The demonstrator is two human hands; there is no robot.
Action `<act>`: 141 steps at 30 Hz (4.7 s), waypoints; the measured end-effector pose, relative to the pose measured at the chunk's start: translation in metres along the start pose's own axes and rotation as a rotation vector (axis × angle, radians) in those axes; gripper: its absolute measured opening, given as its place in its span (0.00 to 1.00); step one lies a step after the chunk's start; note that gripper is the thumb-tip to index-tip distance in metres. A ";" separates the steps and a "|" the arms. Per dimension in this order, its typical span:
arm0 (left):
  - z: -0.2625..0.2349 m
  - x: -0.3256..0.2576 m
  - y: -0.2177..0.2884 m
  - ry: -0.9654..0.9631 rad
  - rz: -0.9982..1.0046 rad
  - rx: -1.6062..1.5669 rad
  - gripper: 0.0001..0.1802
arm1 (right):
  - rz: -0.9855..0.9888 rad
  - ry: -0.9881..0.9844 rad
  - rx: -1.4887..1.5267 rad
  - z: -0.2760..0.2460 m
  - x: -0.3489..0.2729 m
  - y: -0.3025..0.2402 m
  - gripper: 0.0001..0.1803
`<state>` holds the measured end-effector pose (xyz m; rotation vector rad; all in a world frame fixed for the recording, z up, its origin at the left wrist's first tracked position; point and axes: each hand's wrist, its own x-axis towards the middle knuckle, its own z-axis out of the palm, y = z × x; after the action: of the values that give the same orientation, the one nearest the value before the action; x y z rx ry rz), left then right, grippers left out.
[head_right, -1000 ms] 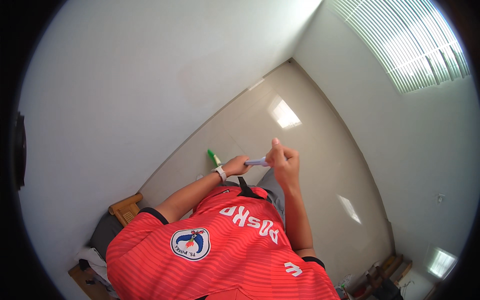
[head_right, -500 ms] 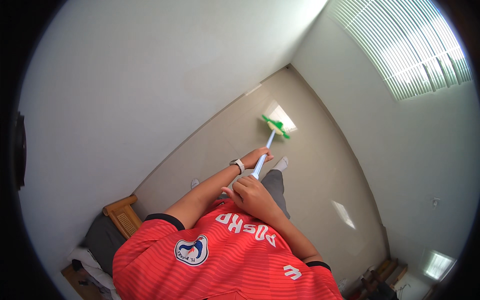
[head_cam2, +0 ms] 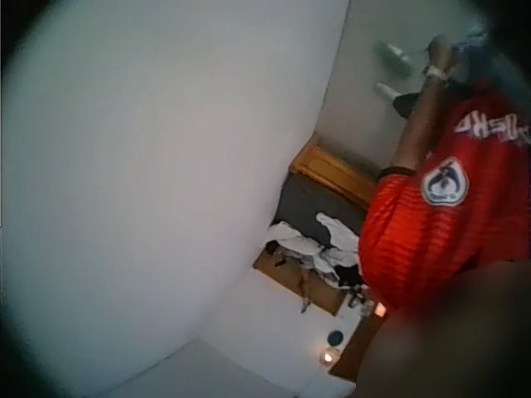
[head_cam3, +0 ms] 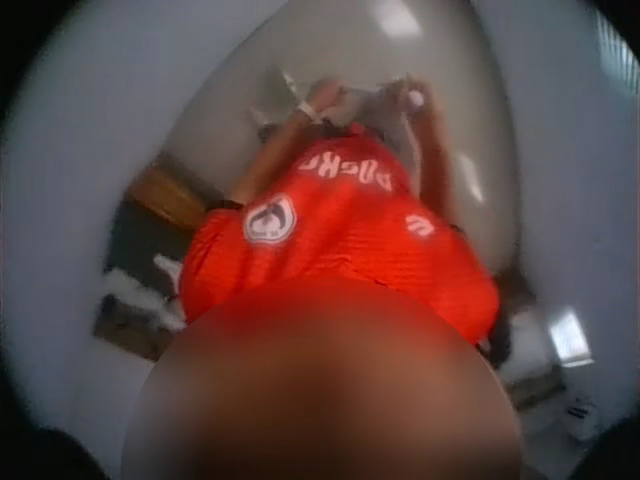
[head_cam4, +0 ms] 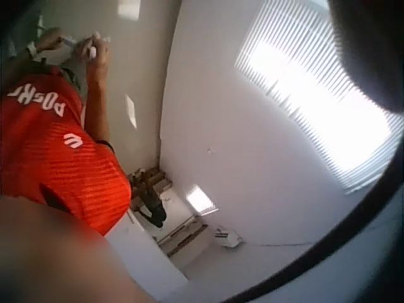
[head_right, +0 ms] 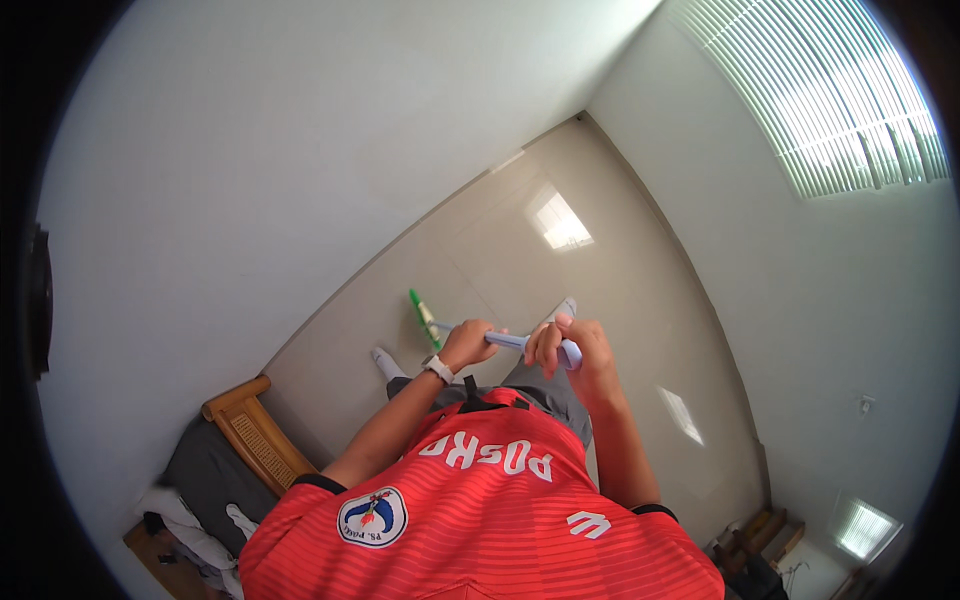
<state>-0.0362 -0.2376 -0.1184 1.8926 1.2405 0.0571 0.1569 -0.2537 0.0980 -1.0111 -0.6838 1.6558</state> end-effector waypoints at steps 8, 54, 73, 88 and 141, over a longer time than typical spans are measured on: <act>0.037 -0.014 -0.079 0.153 0.052 -0.069 0.28 | 0.198 -0.159 -0.731 0.037 -0.001 0.075 0.26; -0.042 0.007 0.021 0.265 0.357 -0.378 0.14 | -0.390 -0.527 -0.956 0.098 -0.004 0.052 0.14; 0.005 -0.036 -0.090 0.155 0.297 -0.329 0.13 | -0.098 -0.418 -0.865 0.101 -0.005 0.076 0.15; -0.057 -0.010 0.017 0.263 0.397 -0.361 0.19 | -0.280 -0.354 -0.900 0.115 -0.025 0.019 0.16; -0.062 -0.025 -0.080 0.074 0.479 -0.503 0.17 | -0.265 -0.527 -1.189 0.208 0.005 0.083 0.18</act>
<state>-0.1358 -0.2064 -0.1224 1.6998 0.7022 0.6384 -0.0643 -0.2652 0.1285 -1.1603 -2.2004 1.1964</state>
